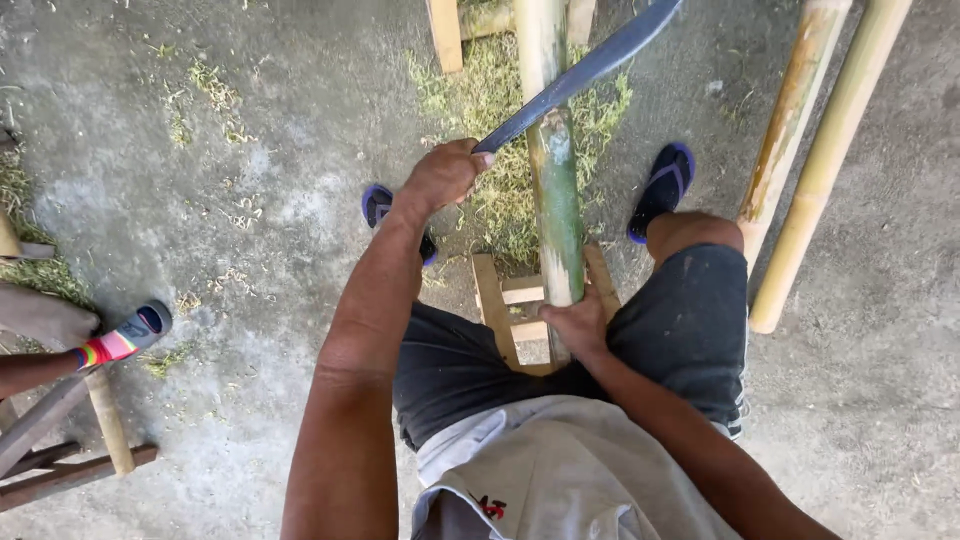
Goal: Scraping the outer surface of a bamboo pole using a machete to prepare it for manufacturing.
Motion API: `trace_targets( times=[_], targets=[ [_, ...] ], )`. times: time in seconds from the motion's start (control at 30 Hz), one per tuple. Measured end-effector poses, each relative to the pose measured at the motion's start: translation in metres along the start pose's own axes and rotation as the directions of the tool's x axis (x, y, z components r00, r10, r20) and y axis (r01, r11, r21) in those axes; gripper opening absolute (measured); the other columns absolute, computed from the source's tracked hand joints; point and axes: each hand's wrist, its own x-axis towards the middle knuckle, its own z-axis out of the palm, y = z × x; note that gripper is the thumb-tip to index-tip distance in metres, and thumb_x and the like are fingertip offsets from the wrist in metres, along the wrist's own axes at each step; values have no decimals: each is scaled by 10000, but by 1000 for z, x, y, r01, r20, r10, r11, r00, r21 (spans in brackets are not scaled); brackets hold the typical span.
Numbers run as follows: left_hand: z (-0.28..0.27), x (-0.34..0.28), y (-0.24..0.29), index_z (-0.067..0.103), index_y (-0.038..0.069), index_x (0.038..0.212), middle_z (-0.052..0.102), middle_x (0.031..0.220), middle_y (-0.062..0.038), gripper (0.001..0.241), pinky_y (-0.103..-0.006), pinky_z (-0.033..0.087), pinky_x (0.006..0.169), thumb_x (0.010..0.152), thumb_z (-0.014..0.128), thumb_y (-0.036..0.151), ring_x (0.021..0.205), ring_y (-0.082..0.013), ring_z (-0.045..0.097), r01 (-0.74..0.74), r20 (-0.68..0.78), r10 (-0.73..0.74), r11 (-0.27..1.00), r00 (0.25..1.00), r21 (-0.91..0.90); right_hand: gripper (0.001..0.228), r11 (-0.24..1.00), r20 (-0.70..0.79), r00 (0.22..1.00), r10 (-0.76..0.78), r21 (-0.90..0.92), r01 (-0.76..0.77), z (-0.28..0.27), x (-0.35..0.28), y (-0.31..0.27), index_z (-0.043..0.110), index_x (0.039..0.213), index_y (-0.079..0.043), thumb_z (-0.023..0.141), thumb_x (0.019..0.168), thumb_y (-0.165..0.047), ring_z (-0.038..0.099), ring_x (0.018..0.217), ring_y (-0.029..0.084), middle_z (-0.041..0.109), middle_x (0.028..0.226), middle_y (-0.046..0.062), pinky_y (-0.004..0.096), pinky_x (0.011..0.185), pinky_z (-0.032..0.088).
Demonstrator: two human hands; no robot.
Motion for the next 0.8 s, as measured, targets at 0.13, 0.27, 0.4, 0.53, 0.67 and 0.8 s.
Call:
trace_targets(
  times=[0.13, 0.27, 0.4, 0.53, 0.67, 0.8],
  targets=[
    [-20, 6, 12, 687, 88, 1088, 529, 735, -21, 662, -359, 429, 493, 1122, 262, 596, 568, -142, 439, 149, -110, -132, 976, 985, 162, 703, 994, -54, 998, -17, -109, 11, 2, 3, 12, 576, 1160, 103, 862, 640, -273, 756, 869, 294, 749, 968, 188, 381, 837, 600],
    [-32, 44, -10, 620, 62, 1105, 583, 661, -13, 597, -304, 485, 340, 1063, 272, 546, 449, -98, 551, -18, -348, 21, 1000, 937, 11, 696, 987, -105, 982, -155, -49, 151, 3, 4, 15, 582, 1174, 95, 844, 631, -251, 750, 897, 293, 748, 993, 205, 391, 835, 588],
    [-21, 31, -15, 650, 90, 1011, 598, 651, -46, 636, -320, 478, 340, 1049, 249, 582, 468, -108, 552, 1, -377, -129, 947, 917, -321, 709, 990, -69, 990, -125, -67, 120, 3, 0, 9, 581, 1183, 87, 852, 655, -302, 758, 915, 293, 756, 1000, 205, 380, 850, 595],
    [-10, 9, -10, 680, 100, 955, 574, 698, -52, 786, -372, 458, 408, 1054, 136, 659, 532, -133, 507, -39, -127, 85, 944, 988, 327, 768, 989, -89, 992, -92, -126, 80, 7, 5, 18, 551, 1248, 94, 844, 661, -305, 752, 939, 316, 749, 1019, 219, 390, 860, 584],
    [-14, 20, 2, 694, 119, 1007, 600, 711, -29, 762, -375, 482, 512, 1025, 174, 675, 575, -136, 543, 13, -243, 23, 990, 970, 143, 787, 988, -82, 992, -96, -130, 84, 7, 13, 17, 558, 1260, 96, 856, 660, -316, 750, 947, 325, 752, 1028, 226, 393, 877, 578],
    [0, -3, 15, 667, 112, 1113, 621, 713, -38, 677, -407, 528, 557, 1018, 249, 636, 615, -174, 589, 115, -203, -147, 980, 968, -160, 839, 988, -63, 996, -64, -145, 54, 5, 1, 17, 531, 1284, 104, 855, 655, -347, 756, 942, 321, 753, 1022, 231, 389, 869, 589]
  ],
)
